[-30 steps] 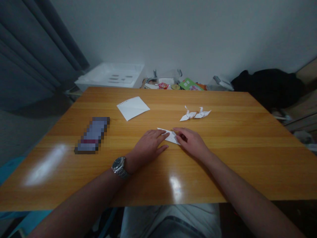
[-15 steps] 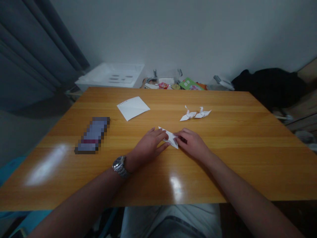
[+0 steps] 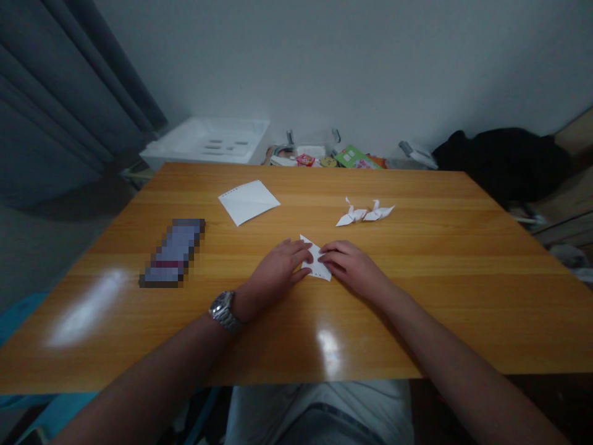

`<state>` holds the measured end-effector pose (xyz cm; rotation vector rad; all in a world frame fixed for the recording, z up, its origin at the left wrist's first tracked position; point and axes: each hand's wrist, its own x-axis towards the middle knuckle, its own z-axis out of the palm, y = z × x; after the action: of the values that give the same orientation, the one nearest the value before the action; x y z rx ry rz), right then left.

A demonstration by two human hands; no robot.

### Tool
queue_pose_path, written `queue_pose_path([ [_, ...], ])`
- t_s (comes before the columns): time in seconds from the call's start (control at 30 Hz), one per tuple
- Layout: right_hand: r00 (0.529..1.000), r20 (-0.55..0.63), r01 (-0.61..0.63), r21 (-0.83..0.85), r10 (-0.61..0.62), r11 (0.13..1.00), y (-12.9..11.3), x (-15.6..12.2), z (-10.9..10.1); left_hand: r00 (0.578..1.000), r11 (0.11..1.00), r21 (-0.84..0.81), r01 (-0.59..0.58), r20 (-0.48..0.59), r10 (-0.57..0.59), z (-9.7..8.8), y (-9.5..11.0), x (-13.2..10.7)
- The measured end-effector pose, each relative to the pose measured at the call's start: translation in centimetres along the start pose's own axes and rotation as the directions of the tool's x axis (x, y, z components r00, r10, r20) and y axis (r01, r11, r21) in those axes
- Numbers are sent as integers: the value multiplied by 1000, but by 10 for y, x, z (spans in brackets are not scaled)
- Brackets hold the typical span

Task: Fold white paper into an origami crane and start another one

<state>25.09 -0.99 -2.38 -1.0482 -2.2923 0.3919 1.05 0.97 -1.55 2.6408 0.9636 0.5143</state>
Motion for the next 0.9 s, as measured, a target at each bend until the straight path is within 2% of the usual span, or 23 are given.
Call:
queue_pose_path([
  [0.2, 996, 93, 4, 93, -13, 996, 2, -4, -5, 999, 1000, -20, 4, -36, -5, -1, -2, -2],
  [0.4, 988, 151, 14, 151, -37, 988, 0, -3, -14, 997, 991, -115, -73, 7, 75, -2, 4, 1],
  [0.5, 984, 168, 27, 175, -57, 984, 0, -3, -16, 997, 987, -147, -70, 7, 72, -3, 5, 0],
  [0.9, 990, 142, -10, 236, -24, 972, 2, -2, -13, 998, 985, -163, -49, 25, 54, -5, 5, -2],
])
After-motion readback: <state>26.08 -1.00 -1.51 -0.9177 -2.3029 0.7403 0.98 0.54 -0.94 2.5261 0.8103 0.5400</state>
